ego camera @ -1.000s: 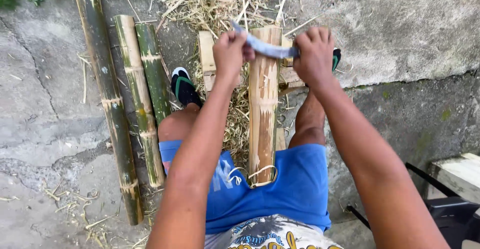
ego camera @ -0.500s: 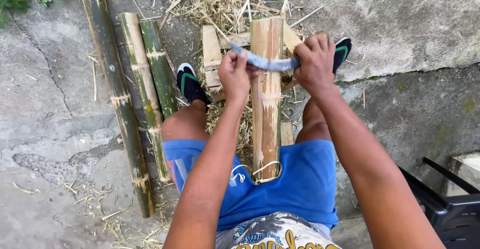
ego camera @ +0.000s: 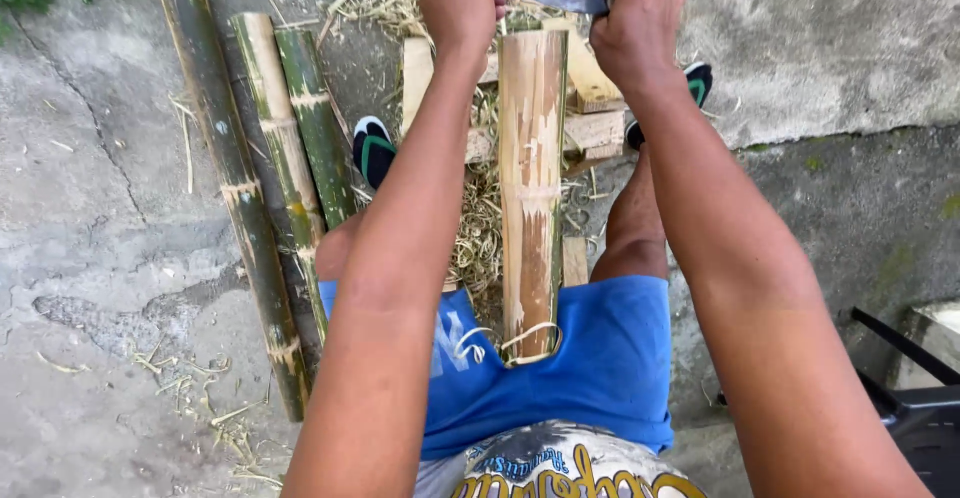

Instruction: Scraping and cleaning the outer layer of a bamboo stalk with a curved blade.

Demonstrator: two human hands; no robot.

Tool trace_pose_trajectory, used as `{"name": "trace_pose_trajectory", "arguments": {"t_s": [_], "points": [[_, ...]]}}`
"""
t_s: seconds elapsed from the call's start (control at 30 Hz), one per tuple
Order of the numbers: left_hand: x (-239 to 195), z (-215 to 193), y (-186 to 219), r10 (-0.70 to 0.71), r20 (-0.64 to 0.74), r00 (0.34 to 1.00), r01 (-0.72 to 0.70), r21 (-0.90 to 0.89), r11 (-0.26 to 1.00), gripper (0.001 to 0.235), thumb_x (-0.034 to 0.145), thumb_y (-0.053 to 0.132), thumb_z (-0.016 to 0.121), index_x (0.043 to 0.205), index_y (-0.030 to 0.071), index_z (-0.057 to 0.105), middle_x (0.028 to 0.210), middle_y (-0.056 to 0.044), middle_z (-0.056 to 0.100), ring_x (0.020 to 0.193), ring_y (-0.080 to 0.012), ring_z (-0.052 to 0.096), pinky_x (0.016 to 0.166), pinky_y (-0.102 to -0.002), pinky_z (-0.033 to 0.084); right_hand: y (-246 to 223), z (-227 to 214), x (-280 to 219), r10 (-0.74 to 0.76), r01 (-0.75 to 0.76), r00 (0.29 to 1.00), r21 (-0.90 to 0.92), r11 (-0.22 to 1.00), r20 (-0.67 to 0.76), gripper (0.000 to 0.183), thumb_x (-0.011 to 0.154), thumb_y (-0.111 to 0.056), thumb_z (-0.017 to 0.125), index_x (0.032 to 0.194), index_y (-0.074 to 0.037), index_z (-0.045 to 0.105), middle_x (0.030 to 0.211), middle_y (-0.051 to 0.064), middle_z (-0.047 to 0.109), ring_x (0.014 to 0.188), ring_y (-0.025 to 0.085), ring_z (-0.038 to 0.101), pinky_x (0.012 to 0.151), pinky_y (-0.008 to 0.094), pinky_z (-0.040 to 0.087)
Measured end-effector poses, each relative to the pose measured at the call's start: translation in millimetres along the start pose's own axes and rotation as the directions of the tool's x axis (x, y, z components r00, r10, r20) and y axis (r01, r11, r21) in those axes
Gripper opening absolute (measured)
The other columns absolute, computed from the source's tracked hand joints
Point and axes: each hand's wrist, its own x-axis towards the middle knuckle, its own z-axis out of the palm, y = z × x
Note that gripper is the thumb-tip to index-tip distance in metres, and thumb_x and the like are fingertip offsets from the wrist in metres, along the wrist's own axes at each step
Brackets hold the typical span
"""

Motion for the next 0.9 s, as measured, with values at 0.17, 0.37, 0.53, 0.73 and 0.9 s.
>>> {"name": "trace_pose_trajectory", "arguments": {"t_s": [0.17, 0.37, 0.53, 0.73, 0.9], "points": [[-84.9, -46.0, -34.2, -0.065, 0.125, 0.990, 0.069, -0.026, 0.997, 0.015, 0.101, 0.011, 0.059, 0.089, 0.003, 0.058, 0.076, -0.010, 0.070, 0.055, -0.0120, 0.066, 0.048, -0.027, 0.057, -22.7, -30.0, -77.7, -0.001, 0.000, 0.994, 0.010, 1.000, 0.114, 0.010, 0.090, 0.000, 0.068, 0.095, -0.006, 0.062, 0.109, 0.014, 0.054, 0.116, 0.033, 0.049, 0.101, 0.048, 0.036], [-140.5, -62.8, -78.2, -0.182, 0.125, 0.975, 0.205, -0.213, 0.955, 0.008, 0.101, 0.009, 0.057, 0.096, 0.002, 0.058, 0.080, -0.009, 0.068, 0.061, -0.0132, 0.068, 0.054, -0.028, 0.061, -42.0, -44.6, -120.1, -0.062, 0.052, 0.992, 0.099, 0.994, 0.107, 0.023, 0.077, 0.000, 0.071, 0.099, -0.006, 0.065, 0.112, 0.013, 0.057, 0.119, 0.035, 0.051, 0.106, 0.049, 0.036], [-128.4, -53.6, -82.2, -0.097, 0.074, 0.993, 0.113, -0.262, 0.959, 0.013, 0.105, 0.007, 0.058, 0.094, 0.001, 0.054, 0.079, -0.008, 0.065, 0.060, -0.0134, 0.065, 0.052, -0.029, 0.058, -38.0, -41.6, -102.2, -0.083, 0.074, 0.994, 0.108, 0.991, 0.077, 0.022, 0.079, 0.000, 0.073, 0.098, -0.008, 0.066, 0.110, 0.011, 0.058, 0.120, 0.035, 0.052, 0.105, 0.049, 0.036], [-78.2, -29.5, -47.3, -0.062, 0.012, 0.998, 0.063, -0.118, 0.991, 0.013, 0.102, 0.008, 0.056, 0.092, 0.002, 0.058, 0.074, -0.007, 0.067, 0.055, -0.0119, 0.065, 0.049, -0.027, 0.058, -3.4, 0.1, -68.5, -0.038, 0.039, 0.996, -0.005, 0.999, 0.080, 0.012, 0.088, 0.000, 0.069, 0.089, -0.008, 0.061, 0.103, 0.011, 0.054, 0.114, 0.029, 0.051, 0.100, 0.045, 0.035], [0.4, -3.3, -22.6, -0.077, -0.004, 0.997, 0.077, 0.019, 0.997, 0.016, 0.099, 0.011, 0.056, 0.089, 0.001, 0.063, 0.068, -0.010, 0.069, 0.047, -0.0131, 0.065, 0.042, -0.029, 0.058, 19.0, 21.1, -5.6, 0.007, -0.004, 0.993, -0.024, 1.000, 0.115, 0.013, 0.095, 0.003, 0.063, 0.090, -0.008, 0.061, 0.103, 0.012, 0.053, 0.109, 0.031, 0.048, 0.096, 0.046, 0.034]]}}
